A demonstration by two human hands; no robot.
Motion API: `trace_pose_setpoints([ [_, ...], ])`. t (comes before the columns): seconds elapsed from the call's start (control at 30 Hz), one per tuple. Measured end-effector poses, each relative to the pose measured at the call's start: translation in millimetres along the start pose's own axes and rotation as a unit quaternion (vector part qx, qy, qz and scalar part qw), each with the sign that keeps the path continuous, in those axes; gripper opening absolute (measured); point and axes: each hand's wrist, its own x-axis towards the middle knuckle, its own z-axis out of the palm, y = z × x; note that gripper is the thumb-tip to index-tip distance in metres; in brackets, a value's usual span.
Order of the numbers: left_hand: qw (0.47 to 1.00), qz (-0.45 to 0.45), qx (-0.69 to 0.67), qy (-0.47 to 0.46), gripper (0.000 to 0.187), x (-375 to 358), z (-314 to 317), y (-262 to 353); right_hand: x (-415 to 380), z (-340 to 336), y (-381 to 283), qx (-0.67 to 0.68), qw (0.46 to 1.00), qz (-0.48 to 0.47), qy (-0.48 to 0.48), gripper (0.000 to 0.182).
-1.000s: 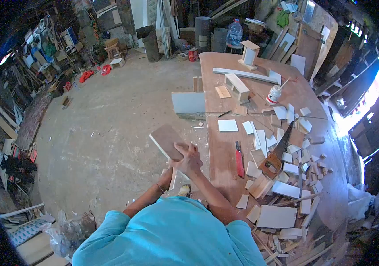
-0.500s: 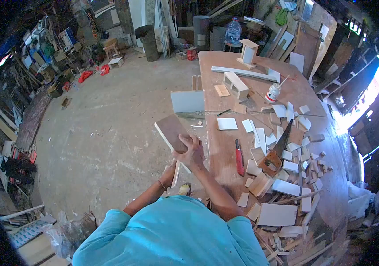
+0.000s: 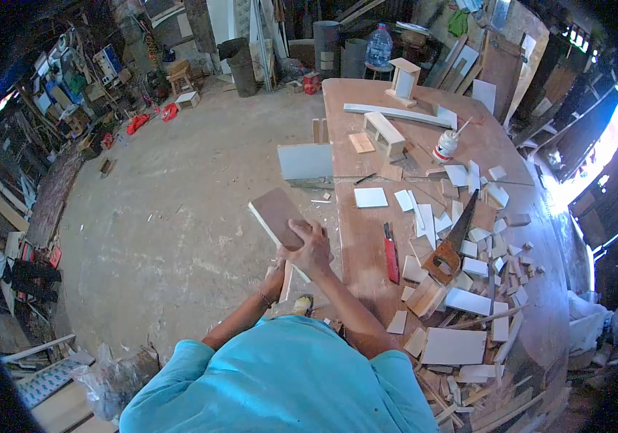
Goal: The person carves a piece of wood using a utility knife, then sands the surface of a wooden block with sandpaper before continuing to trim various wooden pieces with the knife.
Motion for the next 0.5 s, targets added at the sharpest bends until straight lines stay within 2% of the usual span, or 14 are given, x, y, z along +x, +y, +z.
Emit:
trace_pose_setpoints([
  [0.03, 0.999, 0.048, -0.017, 0.003, 0.045, -2.7, 4.9, 0.1, 2.0, 0.6, 2.4, -0.034, 0.999, -0.013, 0.016, 0.060],
  [0.07, 0.999, 0.051, -0.018, 0.002, 0.045, 6.9, -0.1, -6.5, -0.6, 1.0, 0.2, -0.036, 0.999, -0.016, 0.016, 0.060],
  [0.13, 0.950, 0.218, -0.196, -0.107, 0.045, 27.5, -18.9, -30.9, -25.1, 6.6, -15.8, 0.001, 0.998, -0.030, -0.047, 0.062],
  [0.17, 0.950, 0.217, -0.196, -0.105, 0.045, 25.9, -20.5, -30.8, -36.3, 2.9, -29.8, 0.002, 0.998, -0.030, -0.048, 0.062],
  [0.23, 0.919, 0.211, -0.263, -0.202, 0.043, 20.8, -22.4, -22.6, -48.6, -8.6, -56.2, -0.020, 0.990, -0.087, -0.113, 0.064],
  [0.3, 0.876, 0.193, -0.327, -0.297, 0.042, 6.7, -18.8, -13.0, -43.3, -6.3, -48.1, -0.018, 0.994, -0.060, -0.092, 0.063],
  [0.33, 0.877, 0.190, -0.326, -0.297, 0.042, 1.9, -13.0, -4.6, -37.0, -5.1, -39.9, -0.020, 0.997, -0.037, -0.072, 0.062],
  [0.37, 0.945, 0.215, -0.180, -0.169, 0.042, -5.2, -0.7, 12.6, -28.3, -3.3, -27.1, -0.008, 0.998, -0.020, -0.059, 0.061],
  [0.4, 0.972, 0.231, -0.028, -0.033, 0.042, -8.4, 7.8, 20.5, -17.5, -2.0, -13.8, -0.008, 0.998, -0.020, -0.060, 0.061],
  [0.43, 0.980, 0.188, 0.016, -0.060, 0.042, 14.2, -0.9, -7.9, -5.7, -1.0, -1.3, 0.005, 1.000, 0.004, -0.010, 0.061],
  [0.47, 0.980, 0.190, 0.016, -0.060, 0.042, 12.7, -1.2, -9.5, 1.1, -2.1, 4.1, 0.017, 0.999, 0.027, 0.041, 0.060],
  [0.5, 0.993, 0.105, 0.056, -0.023, 0.043, 12.7, -2.4, -9.4, 1.9, -3.1, 6.5, 0.017, 0.999, 0.025, 0.043, 0.060],
])
